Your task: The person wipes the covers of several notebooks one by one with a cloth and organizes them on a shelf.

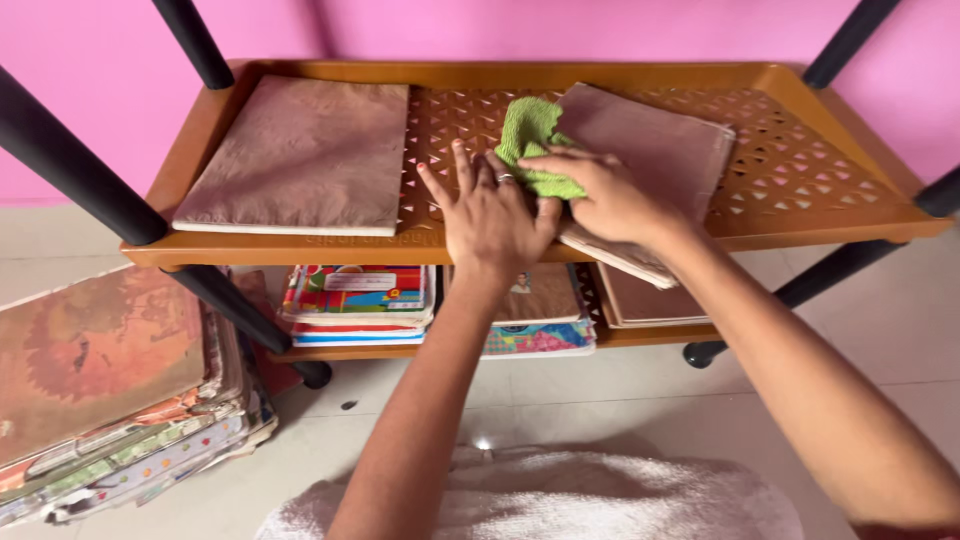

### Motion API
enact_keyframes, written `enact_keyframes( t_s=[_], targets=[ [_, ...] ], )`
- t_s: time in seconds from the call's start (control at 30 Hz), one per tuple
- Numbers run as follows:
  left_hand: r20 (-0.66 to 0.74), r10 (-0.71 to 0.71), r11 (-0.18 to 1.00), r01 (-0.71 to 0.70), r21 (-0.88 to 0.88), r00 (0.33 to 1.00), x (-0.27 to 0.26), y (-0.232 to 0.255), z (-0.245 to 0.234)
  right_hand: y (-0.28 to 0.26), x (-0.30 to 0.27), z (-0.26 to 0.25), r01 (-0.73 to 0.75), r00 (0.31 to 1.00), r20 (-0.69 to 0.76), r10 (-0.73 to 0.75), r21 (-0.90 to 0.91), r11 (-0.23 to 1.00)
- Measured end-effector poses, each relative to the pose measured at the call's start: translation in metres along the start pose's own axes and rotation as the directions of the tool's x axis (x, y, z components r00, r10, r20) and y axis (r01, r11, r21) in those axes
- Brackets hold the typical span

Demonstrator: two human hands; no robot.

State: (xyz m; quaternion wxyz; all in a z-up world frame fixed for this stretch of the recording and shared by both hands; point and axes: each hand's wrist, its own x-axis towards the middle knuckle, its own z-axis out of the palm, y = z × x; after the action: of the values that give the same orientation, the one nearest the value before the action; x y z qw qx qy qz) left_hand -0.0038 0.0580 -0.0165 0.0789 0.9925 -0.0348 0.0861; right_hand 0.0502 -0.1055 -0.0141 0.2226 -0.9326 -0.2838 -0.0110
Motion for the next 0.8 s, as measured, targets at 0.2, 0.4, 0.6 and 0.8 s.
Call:
enact_keyframes(
  t_s=[0.2, 0.4, 0.6, 0.8],
  targets=[
    [-0.134, 0.051, 0.998, -0.056, -0.035, 0.990, 0.004, -0.008, 0.026, -0.035, -0.062, -0.025, 0.047, 0.997, -0.056, -0.045, 0.021, 0.999],
    [-0.153, 0.050, 0.999, -0.050, 0.000, 0.987, 0.008, -0.009, 0.035, -0.014, -0.125, -0.041, 0.186, 0.978, -0.110, -0.179, 0.055, 0.981],
    [-0.101, 0.052, 0.999, -0.052, 0.007, 0.993, 0.007, -0.007, 0.027, 0.055, -0.119, -0.068, -0.318, 0.939, -0.112, 0.325, 0.074, 0.945],
    [-0.110, 0.045, 0.999, -0.047, -0.016, 0.993, 0.009, -0.008, 0.032, 0.037, -0.065, -0.088, -0.607, 0.784, -0.126, 0.607, -0.360, 0.709]
  ],
)
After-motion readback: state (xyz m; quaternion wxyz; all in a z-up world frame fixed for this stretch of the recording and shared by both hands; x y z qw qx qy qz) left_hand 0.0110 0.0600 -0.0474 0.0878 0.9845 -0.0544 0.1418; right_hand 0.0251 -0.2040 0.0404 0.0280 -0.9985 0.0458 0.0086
